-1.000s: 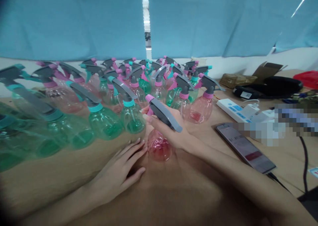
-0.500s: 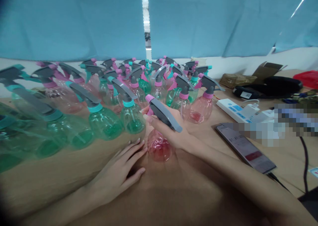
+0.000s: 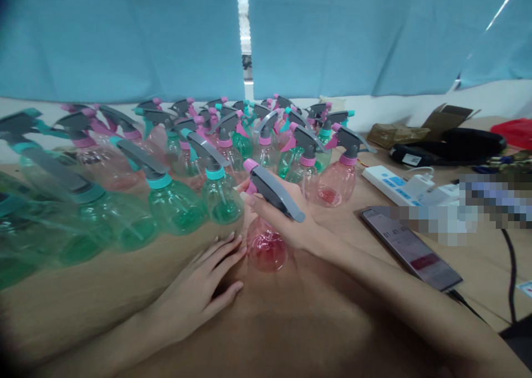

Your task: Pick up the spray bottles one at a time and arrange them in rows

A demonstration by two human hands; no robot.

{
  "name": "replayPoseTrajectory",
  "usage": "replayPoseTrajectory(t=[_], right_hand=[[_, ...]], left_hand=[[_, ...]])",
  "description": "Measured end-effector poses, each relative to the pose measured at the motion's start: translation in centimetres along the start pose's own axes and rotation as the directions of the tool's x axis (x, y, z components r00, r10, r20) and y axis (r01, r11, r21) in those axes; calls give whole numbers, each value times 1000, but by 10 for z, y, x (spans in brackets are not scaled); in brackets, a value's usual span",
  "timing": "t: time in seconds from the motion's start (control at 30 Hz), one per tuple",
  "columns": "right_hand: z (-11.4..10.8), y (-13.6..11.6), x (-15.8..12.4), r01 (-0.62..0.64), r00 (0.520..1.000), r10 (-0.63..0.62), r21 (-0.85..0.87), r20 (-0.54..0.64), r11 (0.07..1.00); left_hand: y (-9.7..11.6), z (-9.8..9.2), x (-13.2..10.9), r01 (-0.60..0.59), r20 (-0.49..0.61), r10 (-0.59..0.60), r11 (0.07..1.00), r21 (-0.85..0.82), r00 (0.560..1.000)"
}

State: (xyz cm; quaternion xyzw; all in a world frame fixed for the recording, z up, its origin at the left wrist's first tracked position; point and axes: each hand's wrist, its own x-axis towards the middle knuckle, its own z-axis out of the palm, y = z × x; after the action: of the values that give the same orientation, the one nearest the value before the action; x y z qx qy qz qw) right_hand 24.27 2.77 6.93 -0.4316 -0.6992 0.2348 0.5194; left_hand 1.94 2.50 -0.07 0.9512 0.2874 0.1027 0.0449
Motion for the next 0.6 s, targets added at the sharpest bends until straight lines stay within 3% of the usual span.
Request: replayPoseTrajectory(t=[0.37,0.6], right_hand=[[-3,-11,3,-37,999,37,-78,-2,996],[-4,-1,2,-16,1000,16,-28,15,999]], left_hand=[[-1,0,-1,-4,-11,4,1000,-21,1000],[-2,0,-1,-4,-10,4,1000,2,1000]])
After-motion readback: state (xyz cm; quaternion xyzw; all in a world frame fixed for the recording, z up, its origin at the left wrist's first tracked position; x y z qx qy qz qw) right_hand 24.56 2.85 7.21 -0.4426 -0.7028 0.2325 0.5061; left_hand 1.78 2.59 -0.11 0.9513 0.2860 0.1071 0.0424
